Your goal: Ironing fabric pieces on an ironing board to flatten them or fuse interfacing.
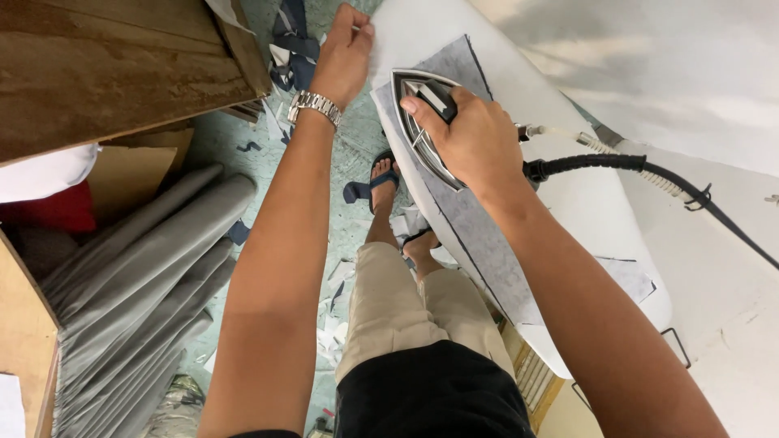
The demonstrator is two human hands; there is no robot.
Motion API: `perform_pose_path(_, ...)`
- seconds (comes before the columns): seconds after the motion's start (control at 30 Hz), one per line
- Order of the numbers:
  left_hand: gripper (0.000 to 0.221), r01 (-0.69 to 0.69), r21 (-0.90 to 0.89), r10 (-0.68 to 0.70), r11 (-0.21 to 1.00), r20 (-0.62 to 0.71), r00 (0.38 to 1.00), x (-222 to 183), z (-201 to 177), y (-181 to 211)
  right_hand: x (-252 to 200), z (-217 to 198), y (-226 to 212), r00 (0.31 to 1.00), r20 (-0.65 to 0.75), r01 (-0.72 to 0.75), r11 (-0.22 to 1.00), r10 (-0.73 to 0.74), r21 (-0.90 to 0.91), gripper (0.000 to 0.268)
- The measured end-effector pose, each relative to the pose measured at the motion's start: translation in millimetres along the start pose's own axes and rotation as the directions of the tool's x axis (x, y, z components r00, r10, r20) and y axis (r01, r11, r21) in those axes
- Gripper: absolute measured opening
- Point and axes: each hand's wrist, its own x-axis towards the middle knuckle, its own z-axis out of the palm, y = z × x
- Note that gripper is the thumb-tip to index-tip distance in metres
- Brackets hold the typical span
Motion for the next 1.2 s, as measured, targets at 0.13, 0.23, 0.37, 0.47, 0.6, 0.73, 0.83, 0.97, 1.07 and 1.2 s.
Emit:
perform_pose_path(0.13,0.017,0.029,-0.14,-0.028,0.99,0.012,1.0,-1,0,1,7,-6,-12,1.0,-0.005,-0.018,0.999,0.018,0.038,0.091)
perform_pose_path(0.23,0.023,0.134,-0.274,-0.127,0.952,0.043,0.991,-11,-4,15,13,-6,-15,1.0,-0.027,0.009,0.998,-0.007,0.059,0.091)
perform_pose_path(0.37,0.044,0.156,-0.37,-0.148,0.916,0.051,0.988,-25,1,11,3,-20,-8,0.997,-0.035,0.071,0.997,-0.071,0.019,0.093)
perform_pose_path(0.47,0.077,0.083,-0.444,-0.067,0.892,0.052,0.996,-43,16,-20,-4,-24,14,0.994,0.005,0.109,0.993,-0.11,0.052,0.089)
perform_pose_path(0.6,0.138,-0.073,-0.431,0.055,0.899,-0.054,0.997,-72,54,-35,-2,-31,29,0.992,-0.071,-0.096,0.992,0.103,0.087,0.083)
perform_pose_path(0.73,0.095,-0.209,-0.504,0.109,0.838,-0.219,0.969,-63,78,-62,22,-26,46,0.976,-0.212,0.071,0.993,-0.05,0.093,0.08)
perform_pose_path(0.83,0.096,-0.248,-0.516,0.156,0.82,-0.215,0.964,-62,77,-68,30,-34,41,0.98,-0.188,-0.056,0.995,0.072,0.086,0.089)
perform_pose_path(0.97,0.097,-0.116,-0.528,0.013,0.841,-0.195,0.981,-61,72,-51,24,-39,49,0.987,-0.154,-0.033,0.995,0.047,0.097,0.082)
perform_pose_path(1.07,0.081,-0.078,-0.506,-0.011,0.859,-0.17,0.985,-66,71,-46,24,-44,49,0.968,-0.147,-0.194,0.978,0.203,0.072,0.082)
perform_pose_path(1.2,0.081,0.009,-0.528,-0.095,0.849,-0.136,0.986,-70,72,-30,34,-48,47,0.974,-0.148,-0.16,0.982,0.173,0.095,0.087)
